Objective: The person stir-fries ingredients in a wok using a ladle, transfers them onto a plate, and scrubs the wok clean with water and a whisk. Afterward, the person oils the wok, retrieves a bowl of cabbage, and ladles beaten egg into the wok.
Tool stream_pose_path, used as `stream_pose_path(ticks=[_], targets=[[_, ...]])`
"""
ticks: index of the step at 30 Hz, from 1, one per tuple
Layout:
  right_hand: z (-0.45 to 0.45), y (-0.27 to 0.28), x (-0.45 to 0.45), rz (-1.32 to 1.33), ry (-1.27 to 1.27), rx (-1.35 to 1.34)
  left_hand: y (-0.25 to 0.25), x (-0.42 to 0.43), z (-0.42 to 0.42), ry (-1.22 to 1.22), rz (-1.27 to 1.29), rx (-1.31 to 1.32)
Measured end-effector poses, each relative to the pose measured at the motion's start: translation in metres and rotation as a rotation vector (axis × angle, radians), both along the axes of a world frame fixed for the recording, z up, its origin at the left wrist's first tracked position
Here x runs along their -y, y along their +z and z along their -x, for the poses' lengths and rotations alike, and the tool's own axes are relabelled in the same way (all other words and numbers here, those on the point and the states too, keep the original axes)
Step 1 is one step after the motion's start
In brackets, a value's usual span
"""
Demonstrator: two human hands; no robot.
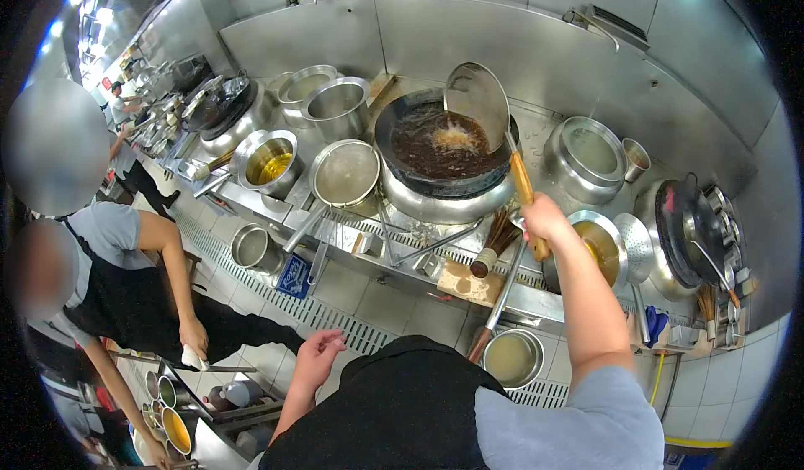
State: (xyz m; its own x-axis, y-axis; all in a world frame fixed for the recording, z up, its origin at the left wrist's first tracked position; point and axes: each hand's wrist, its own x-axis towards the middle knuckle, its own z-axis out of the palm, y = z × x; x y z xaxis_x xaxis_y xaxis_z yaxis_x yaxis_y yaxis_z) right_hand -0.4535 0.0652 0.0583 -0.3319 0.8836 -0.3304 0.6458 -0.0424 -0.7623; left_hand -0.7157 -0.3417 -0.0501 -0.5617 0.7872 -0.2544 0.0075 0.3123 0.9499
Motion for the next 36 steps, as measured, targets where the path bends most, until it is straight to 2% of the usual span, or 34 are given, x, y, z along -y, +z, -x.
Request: stream_pose_path(ticks=[3, 8, 11, 14, 20, 23, 26, 28, 30, 31, 34, 36], targets=[[0.010, -0.008, 0.007, 0.314, -0.101, -0.282, -0.009, -0.001, 0.000, 0.023, -0.026, 0.117], [0.035, -0.010, 0.014, 0.481, -0.066, -0.460, -0.012, -0.011, 0.025, 0.035, 0.007, 0.110], [0.049, -0.011, 0.019, 0.729, -0.088, -0.649, 0.003, -0.022, 0.042, 0.041, -0.010, 0.038], [0.054, -0.015, 0.024, 0.842, -0.082, -0.733, -0.006, -0.024, 0.060, 0.077, -0.060, 0.091], [0.067, -0.001, 0.049, 0.916, -0.116, -0.835, -0.018, -0.024, 0.083, -0.001, 0.015, 0.108], [0.094, -0.010, 0.047, 1.095, -0.146, -1.118, -0.018, -0.033, 0.090, -0.021, 0.026, 0.130], [0.131, 0.009, 0.077, 1.022, -0.275, -1.095, -0.011, -0.042, 0.096, -0.073, 0.043, 0.041], [0.127, 0.008, 0.069, 1.039, -0.301, -1.117, -0.010, -0.045, 0.102, -0.067, 0.037, 0.035], [0.117, -0.003, 0.047, 1.111, -0.265, -1.269, -0.016, -0.040, 0.103, -0.069, 0.038, 0.042], [0.126, 0.003, 0.051, 1.033, -0.322, -1.239, -0.023, -0.038, 0.106, -0.079, 0.040, 0.048], [0.149, 0.017, 0.078, 1.034, -0.341, -1.191, -0.021, -0.040, 0.110, -0.088, 0.017, 0.053], [0.140, 0.010, 0.061, 1.036, -0.359, -1.201, -0.019, -0.036, 0.110, -0.098, 0.016, 0.064]])
